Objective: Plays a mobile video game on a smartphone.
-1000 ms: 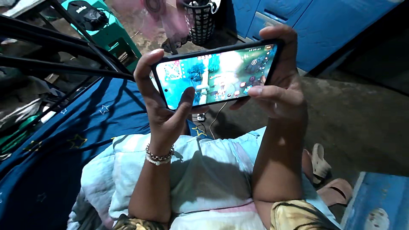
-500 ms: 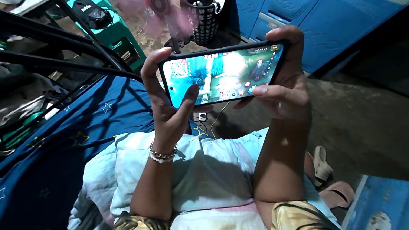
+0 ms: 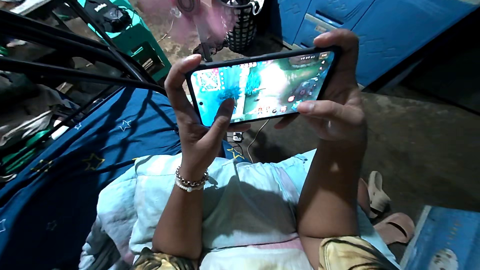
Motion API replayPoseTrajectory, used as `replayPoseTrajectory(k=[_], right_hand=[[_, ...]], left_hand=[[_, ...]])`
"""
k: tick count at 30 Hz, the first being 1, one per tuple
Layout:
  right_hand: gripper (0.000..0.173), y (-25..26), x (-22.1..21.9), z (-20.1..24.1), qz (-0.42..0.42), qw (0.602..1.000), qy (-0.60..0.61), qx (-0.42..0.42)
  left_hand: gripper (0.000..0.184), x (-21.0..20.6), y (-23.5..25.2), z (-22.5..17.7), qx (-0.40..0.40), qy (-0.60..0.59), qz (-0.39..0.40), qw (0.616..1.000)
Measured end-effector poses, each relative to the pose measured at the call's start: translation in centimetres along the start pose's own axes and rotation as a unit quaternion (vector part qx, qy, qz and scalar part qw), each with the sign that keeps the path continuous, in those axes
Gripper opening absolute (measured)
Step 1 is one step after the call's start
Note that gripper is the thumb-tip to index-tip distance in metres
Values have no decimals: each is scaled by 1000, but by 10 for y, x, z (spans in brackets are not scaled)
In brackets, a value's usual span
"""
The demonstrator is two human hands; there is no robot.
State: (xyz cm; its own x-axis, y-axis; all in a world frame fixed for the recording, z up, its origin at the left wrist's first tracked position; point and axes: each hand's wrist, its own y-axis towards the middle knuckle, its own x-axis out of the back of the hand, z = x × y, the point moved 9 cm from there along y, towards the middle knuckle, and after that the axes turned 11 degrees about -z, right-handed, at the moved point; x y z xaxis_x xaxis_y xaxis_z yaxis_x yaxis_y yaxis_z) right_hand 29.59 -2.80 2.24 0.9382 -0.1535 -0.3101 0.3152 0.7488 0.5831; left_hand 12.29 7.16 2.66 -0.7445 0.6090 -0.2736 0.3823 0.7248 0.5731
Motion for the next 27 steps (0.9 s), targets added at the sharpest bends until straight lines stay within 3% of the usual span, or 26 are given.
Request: replayPoseTrajectory(k=[27], right_hand=[[65, 0, 0, 0, 1, 1000, -1, -2]], left_hand=[[65, 0, 1, -1, -2, 2, -3, 1000]])
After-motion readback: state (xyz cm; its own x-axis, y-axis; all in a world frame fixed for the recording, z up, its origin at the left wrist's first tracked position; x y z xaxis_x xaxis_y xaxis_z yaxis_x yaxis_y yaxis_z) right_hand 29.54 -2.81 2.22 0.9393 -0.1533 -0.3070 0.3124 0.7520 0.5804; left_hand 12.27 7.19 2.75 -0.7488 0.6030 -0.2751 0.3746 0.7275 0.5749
